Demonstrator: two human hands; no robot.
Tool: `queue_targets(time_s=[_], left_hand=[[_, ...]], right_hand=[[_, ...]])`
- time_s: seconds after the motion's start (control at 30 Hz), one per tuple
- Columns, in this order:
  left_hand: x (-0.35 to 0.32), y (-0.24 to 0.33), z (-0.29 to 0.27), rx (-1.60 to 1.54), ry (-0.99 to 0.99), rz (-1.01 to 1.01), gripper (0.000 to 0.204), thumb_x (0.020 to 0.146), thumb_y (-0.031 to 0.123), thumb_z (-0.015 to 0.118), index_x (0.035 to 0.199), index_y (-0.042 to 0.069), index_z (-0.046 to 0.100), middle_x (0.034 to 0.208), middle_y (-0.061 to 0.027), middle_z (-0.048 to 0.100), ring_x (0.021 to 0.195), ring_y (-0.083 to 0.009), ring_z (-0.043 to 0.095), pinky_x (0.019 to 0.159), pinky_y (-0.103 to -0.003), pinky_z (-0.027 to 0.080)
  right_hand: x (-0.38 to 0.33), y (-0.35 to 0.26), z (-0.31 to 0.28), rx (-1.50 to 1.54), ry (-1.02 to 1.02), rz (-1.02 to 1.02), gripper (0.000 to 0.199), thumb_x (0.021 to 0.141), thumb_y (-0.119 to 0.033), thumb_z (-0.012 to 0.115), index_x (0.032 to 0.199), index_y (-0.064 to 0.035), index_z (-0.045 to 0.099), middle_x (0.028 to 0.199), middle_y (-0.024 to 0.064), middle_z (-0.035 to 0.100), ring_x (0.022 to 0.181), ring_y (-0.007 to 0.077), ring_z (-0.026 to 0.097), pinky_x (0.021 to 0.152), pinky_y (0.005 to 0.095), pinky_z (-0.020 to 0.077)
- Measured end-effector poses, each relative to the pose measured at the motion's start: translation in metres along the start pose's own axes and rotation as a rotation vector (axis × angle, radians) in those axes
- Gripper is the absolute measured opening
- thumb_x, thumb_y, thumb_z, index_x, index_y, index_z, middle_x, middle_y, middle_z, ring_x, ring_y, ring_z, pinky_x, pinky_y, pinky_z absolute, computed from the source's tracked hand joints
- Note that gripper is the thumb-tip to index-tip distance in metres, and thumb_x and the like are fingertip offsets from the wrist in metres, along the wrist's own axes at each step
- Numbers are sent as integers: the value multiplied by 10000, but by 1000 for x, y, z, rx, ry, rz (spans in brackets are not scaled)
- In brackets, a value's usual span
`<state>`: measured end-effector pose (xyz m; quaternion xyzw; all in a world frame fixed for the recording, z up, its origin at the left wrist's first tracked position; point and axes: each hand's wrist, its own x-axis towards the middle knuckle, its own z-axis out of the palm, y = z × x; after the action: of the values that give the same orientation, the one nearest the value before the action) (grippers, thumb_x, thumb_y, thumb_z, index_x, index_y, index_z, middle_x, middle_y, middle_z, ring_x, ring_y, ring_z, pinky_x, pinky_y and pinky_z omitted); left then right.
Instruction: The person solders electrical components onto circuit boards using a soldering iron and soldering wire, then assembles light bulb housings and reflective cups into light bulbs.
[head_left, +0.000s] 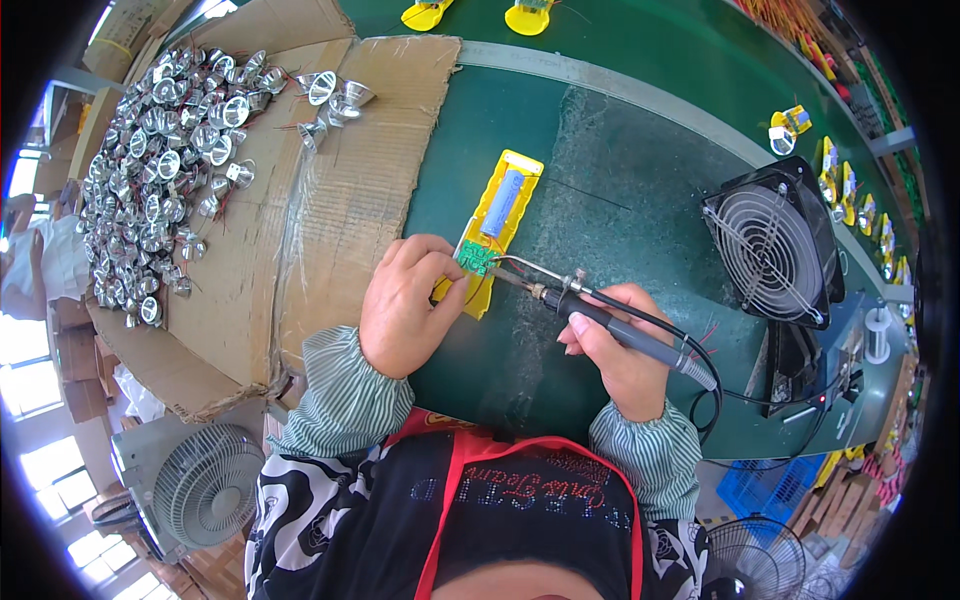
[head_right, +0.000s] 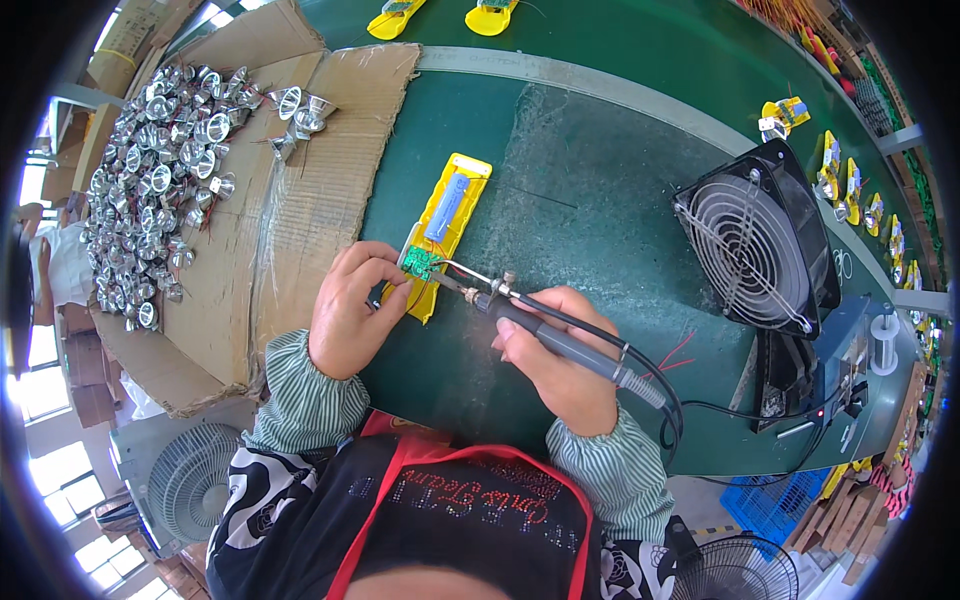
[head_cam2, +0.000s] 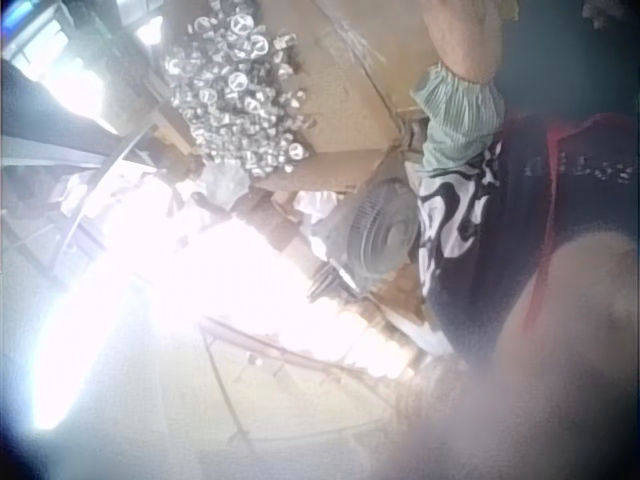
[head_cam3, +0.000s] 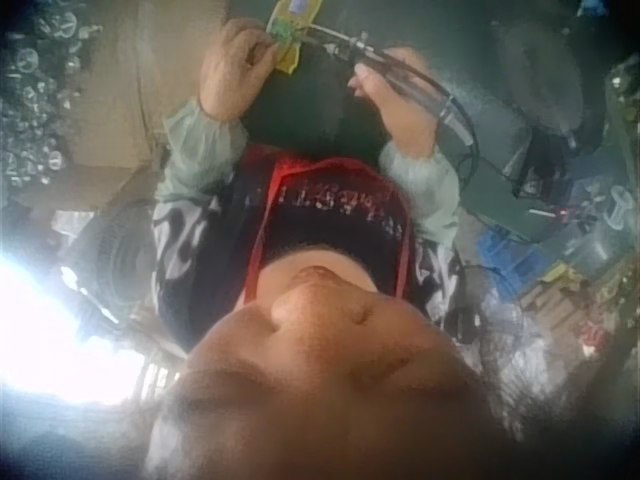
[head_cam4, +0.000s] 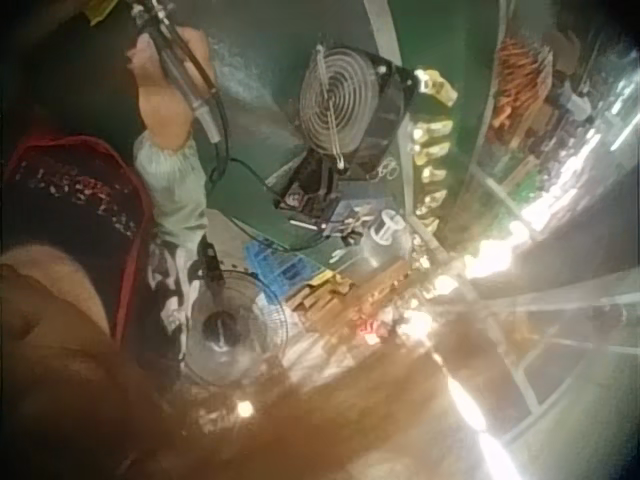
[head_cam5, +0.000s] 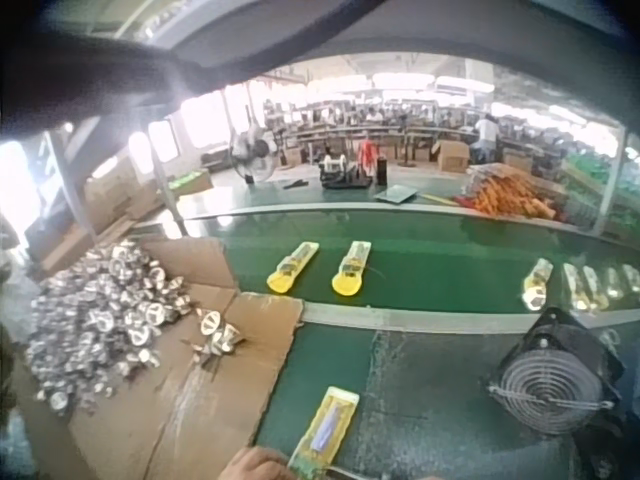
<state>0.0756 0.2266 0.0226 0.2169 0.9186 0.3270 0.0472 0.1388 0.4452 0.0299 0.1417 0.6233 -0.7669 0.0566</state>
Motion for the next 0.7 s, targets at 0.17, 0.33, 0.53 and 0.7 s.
queue_targets(time_s=[0.17, 0.33, 0.53, 0.7], left_hand=[[0, 1, -2, -30, -6, -24, 116, 722, 48, 639, 805, 20, 563, 958, -127, 554, 875, -300, 534, 767, -364, 432], [1, 0, -2, -21, -11, -22, 115, 718, 47, 638, 803, 22, 564, 960, -128, 555, 876, -299, 536, 765, -364, 435], [2, 0, -1, -26, -9, -29, 115, 712, 48, 637, 793, 22, 560, 947, -131, 547, 867, -303, 536, 761, -366, 435], [2, -1, 0, -32, -10, -24, 115, 706, 48, 634, 785, 20, 555, 939, -132, 544, 861, -305, 535, 756, -367, 436]], right_hand=[[1, -1, 2, -7, 4, 6, 160, 766, -12, 624, 890, 41, 537, 733, 109, 637, 632, 119, 616, 563, 238, 508], [2, 1, 3, -9, -10, 7, 162, 765, -12, 625, 890, 40, 536, 731, 105, 638, 629, 117, 614, 561, 234, 504], [4, 3, 2, -70, -27, -2, 157, 765, -6, 622, 889, 38, 536, 727, 102, 638, 624, 115, 614, 563, 230, 501], [2, 1, 3, -11, 5, -16, 149, 775, 6, 613, 893, 42, 530, 727, 110, 635, 623, 124, 615, 563, 240, 510]])
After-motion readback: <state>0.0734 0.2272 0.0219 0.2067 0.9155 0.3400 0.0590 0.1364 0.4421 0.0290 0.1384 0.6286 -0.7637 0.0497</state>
